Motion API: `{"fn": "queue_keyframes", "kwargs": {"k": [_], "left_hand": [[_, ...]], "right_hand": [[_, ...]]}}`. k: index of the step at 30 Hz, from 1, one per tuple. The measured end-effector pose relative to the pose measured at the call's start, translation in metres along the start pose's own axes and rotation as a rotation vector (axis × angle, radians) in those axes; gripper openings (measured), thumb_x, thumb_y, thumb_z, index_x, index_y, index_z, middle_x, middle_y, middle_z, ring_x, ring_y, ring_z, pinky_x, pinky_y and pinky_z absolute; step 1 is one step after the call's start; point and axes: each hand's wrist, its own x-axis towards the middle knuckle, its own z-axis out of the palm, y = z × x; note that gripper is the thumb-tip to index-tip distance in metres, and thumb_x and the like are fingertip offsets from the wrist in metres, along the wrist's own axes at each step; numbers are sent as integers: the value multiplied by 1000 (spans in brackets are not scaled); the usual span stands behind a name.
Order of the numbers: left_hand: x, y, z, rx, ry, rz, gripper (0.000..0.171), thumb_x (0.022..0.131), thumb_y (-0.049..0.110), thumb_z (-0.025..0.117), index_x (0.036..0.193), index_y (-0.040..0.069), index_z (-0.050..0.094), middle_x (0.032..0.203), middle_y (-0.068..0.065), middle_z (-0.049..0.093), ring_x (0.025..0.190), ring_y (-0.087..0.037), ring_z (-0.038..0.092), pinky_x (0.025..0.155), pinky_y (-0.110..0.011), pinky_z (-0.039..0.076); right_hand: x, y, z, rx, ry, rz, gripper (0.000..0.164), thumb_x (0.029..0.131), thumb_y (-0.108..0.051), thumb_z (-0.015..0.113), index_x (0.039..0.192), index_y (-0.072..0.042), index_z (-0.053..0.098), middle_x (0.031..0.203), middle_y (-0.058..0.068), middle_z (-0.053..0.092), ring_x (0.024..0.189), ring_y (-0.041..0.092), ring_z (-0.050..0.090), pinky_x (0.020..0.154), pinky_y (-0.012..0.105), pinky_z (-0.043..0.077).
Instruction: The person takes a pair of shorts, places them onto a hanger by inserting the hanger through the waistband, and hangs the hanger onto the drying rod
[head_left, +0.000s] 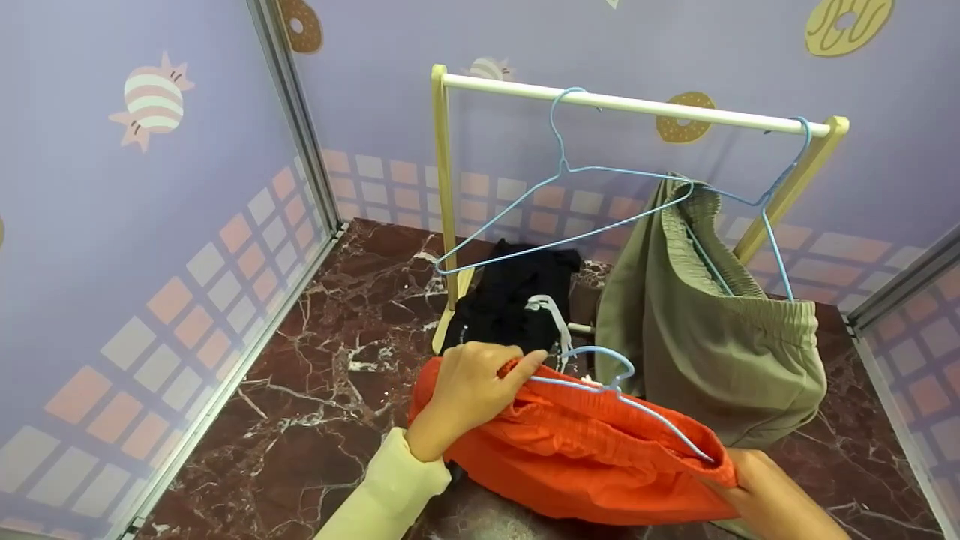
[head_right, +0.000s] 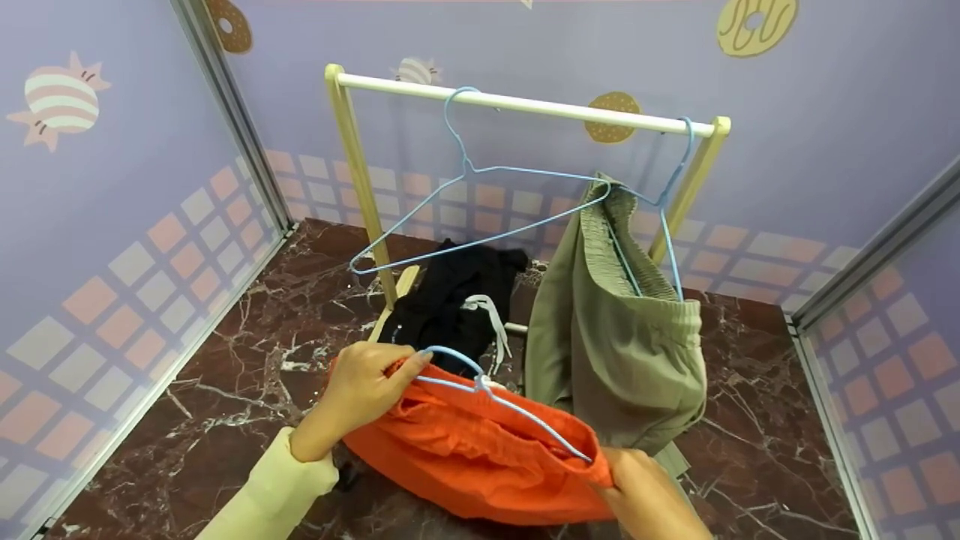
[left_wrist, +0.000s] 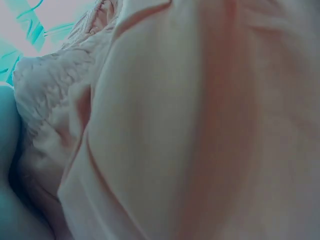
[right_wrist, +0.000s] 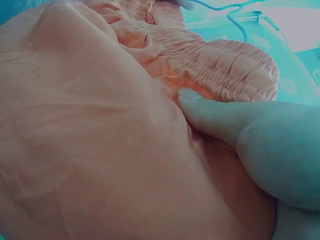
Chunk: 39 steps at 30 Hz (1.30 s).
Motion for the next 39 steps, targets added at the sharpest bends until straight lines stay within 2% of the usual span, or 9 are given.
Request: {"fn": "queue_keyframes", "kwargs": {"k": [3, 8, 14, 18, 22, 28, 32, 35, 39], "left_hand": [[0, -2, 0, 10, -12, 5, 52, 91, 51, 43, 49, 22, 36, 45, 10, 23, 39, -6, 26, 38, -21, 12], [1, -7, 1, 17, -42, -8, 53, 92, 52, 42, 48, 22, 39, 43, 9, 26, 39, -8, 29, 39, -21, 12], [2, -11, 1, 1, -76, -38, 55, 92, 53, 40, 47, 22, 38, 42, 9, 25, 39, -8, 30, 39, -22, 13], [3, -11, 2, -20, -90, -59, 55, 92, 54, 39, 47, 22, 38, 42, 9, 24, 39, -8, 29, 40, -22, 14], [5, -11, 5, -36, -110, -76, 55, 92, 54, 38, 48, 21, 38, 43, 8, 25, 41, -9, 32, 40, -22, 16], [8, -12, 5, -103, -142, -107, 52, 92, 55, 36, 53, 22, 46, 46, 9, 32, 46, -8, 39, 45, -22, 26], [11, -14, 7, -140, -144, -130, 46, 92, 55, 36, 63, 26, 56, 54, 13, 47, 56, -6, 50, 53, -23, 38], [14, -16, 7, -158, -134, -163, 41, 92, 55, 36, 76, 28, 62, 69, 14, 58, 70, -6, 57, 64, -26, 44], [21, -23, 6, -165, -81, -203, 36, 92, 52, 39, 90, 26, 63, 86, 11, 62, 85, -9, 58, 74, -29, 46]], "right_hand": [[-2, 1, -1, -9, 14, -20, 22, 84, -7, 61, 72, -25, 62, 69, -17, 61, 65, -9, 50, 55, 12, 38], [-3, 0, -5, 23, -11, 0, 17, 85, -10, 61, 86, -24, 70, 77, -17, 65, 71, -9, 54, 60, 9, 41], [-10, 9, -5, 77, 26, -54, 20, 82, -1, 62, 75, -20, 66, 68, -17, 60, 65, -11, 49, 54, 9, 37], [-13, 15, -3, 98, 55, -134, 25, 76, 5, 64, 67, -18, 60, 60, -14, 55, 61, -11, 43, 49, 9, 33], [-12, 15, -1, 99, 75, -196, 27, 72, 7, 66, 66, -18, 58, 57, -11, 54, 61, -12, 42, 49, 8, 32], [-15, 13, -5, 81, 93, -213, 27, 70, 8, 67, 70, -18, 61, 63, -13, 57, 64, -11, 45, 52, 9, 33], [-15, 14, -9, 74, 85, -182, 23, 72, 7, 67, 70, -16, 62, 65, -12, 59, 66, -11, 46, 52, 9, 33], [-15, 13, -11, 56, 79, -159, 22, 73, 5, 66, 72, -17, 63, 66, -12, 61, 66, -11, 47, 52, 10, 34], [-19, 14, -16, 69, 53, -111, 19, 76, 4, 65, 75, -16, 65, 68, -16, 61, 66, -11, 49, 52, 10, 35]]}}
